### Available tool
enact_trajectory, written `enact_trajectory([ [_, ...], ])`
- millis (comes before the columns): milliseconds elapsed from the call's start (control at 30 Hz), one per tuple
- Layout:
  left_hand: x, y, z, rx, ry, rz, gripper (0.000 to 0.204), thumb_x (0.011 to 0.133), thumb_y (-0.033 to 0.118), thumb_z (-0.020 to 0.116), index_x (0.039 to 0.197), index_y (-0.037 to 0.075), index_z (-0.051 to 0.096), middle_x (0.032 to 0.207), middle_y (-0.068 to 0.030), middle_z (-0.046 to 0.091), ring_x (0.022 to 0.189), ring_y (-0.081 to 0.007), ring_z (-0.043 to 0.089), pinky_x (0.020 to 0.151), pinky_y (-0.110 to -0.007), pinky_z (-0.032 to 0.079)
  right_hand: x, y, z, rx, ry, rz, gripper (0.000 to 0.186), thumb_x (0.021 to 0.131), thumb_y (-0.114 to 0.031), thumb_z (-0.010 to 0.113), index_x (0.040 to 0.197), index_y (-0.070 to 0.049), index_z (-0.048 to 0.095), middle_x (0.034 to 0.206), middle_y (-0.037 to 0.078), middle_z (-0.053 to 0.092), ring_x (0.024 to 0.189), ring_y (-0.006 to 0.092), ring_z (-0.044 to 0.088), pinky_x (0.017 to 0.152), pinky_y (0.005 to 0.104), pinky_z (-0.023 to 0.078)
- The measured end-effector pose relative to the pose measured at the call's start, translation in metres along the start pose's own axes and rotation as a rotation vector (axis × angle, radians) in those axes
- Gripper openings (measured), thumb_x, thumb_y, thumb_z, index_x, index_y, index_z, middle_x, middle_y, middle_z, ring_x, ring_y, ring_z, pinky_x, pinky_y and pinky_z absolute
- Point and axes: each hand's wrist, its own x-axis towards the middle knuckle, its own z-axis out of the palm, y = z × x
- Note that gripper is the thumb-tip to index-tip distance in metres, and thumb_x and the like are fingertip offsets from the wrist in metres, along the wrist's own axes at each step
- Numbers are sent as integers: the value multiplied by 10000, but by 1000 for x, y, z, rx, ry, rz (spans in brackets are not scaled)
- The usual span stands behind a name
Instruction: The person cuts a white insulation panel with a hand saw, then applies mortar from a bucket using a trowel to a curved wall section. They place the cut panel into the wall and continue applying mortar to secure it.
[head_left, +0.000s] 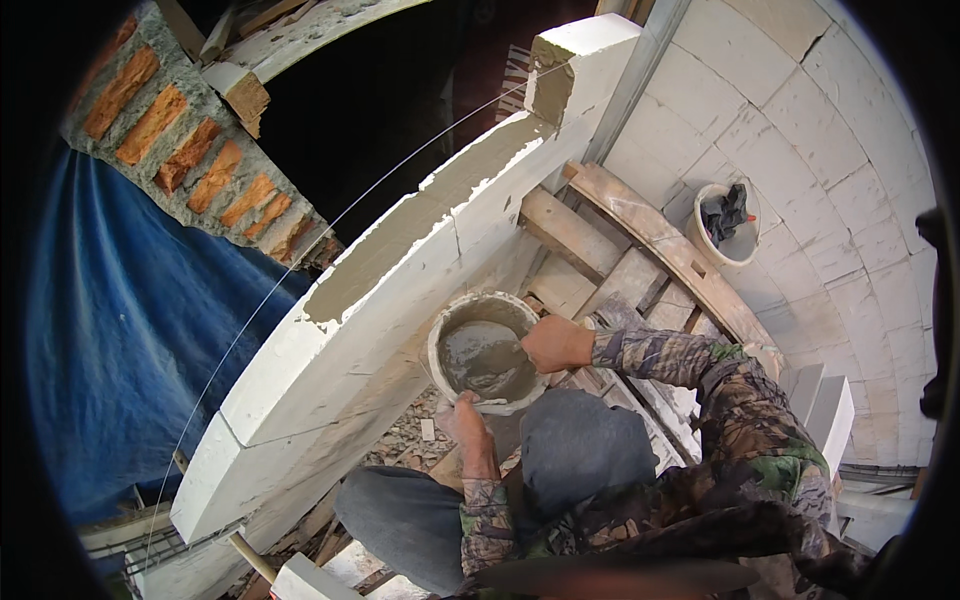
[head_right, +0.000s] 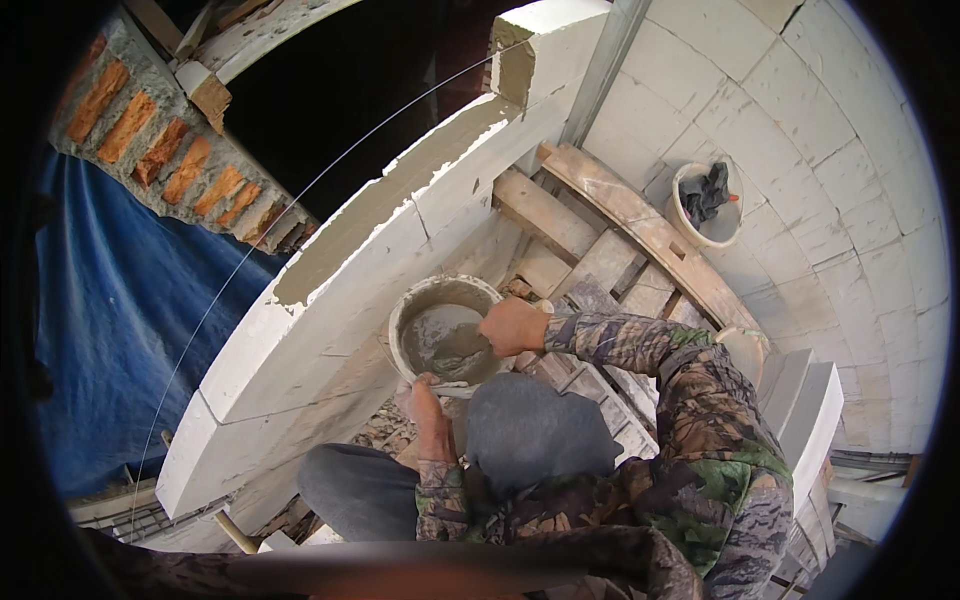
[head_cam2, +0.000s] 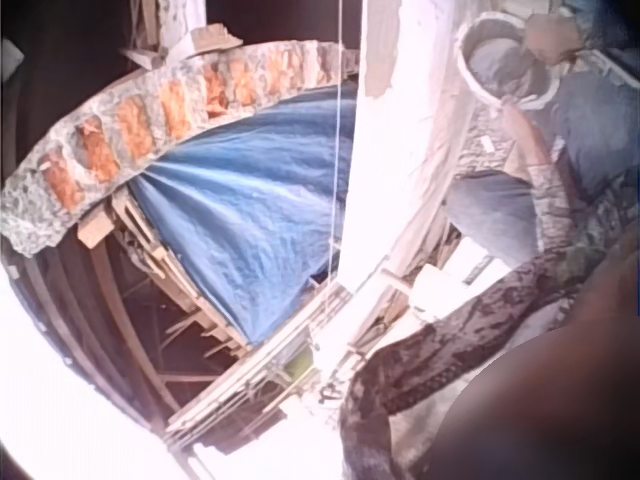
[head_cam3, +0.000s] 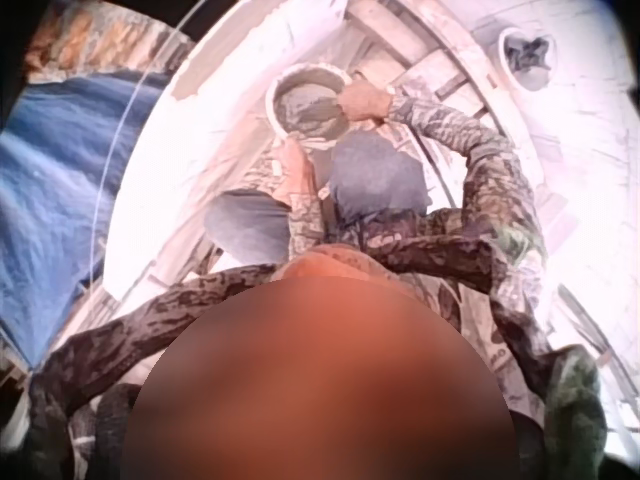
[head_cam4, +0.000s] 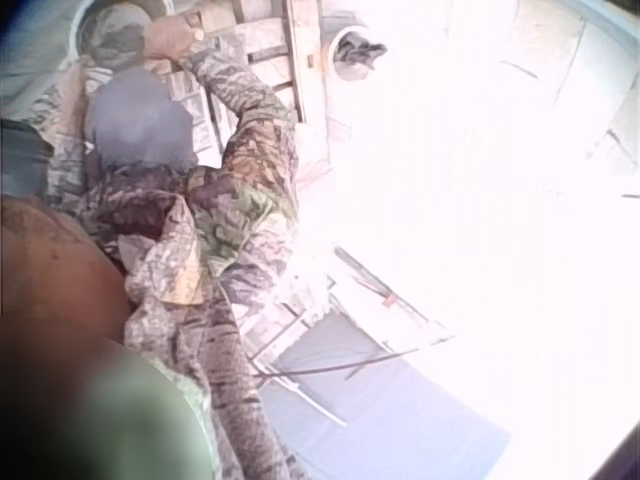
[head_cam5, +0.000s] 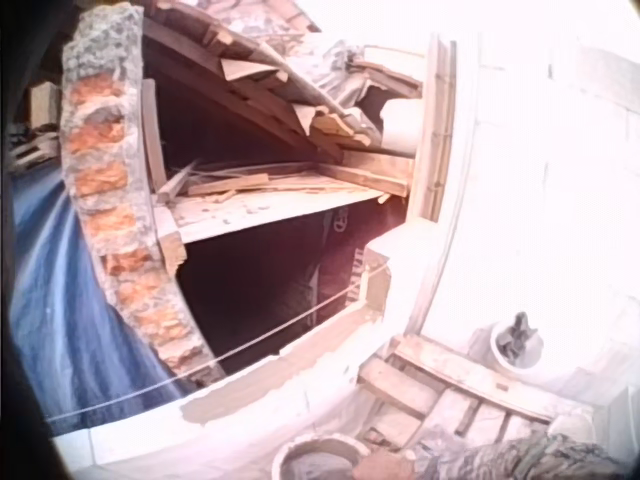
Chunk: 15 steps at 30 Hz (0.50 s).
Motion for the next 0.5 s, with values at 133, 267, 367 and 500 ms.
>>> enact_trajectory([
  [133,4,-1,-9,-33,-14,-21,103,759,-72,598,832,-32,658,752,-57,646,633,-161,587,578,-308,464,-29,42,-4,697,-245,113,275,915,-227,574,854,-10,733,705,114,669,658,222,687,621,363,545],
  [267,9,-1,-14,18,-22,-11,101,738,-70,595,814,-26,644,777,-61,639,653,-171,585,586,-324,471,-77,65,-22,1285,-105,388,276,959,-240,592,957,15,696,769,48,654,634,125,635,598,300,536],
  [367,8,1,-15,-75,-13,-50,115,719,-69,586,813,-26,634,791,-61,634,654,-182,579,592,-330,475,-78,101,-58,1442,217,390,308,952,-223,606,1084,49,662,814,64,657,640,127,633,594,296,530],
  [500,7,4,-15,-47,14,-83,137,708,-68,580,829,-28,630,798,-61,629,666,-188,582,601,-334,481,-36,179,-101,431,722,521,352,917,-172,599,1144,96,623,875,189,698,755,289,700,676,405,576],
])
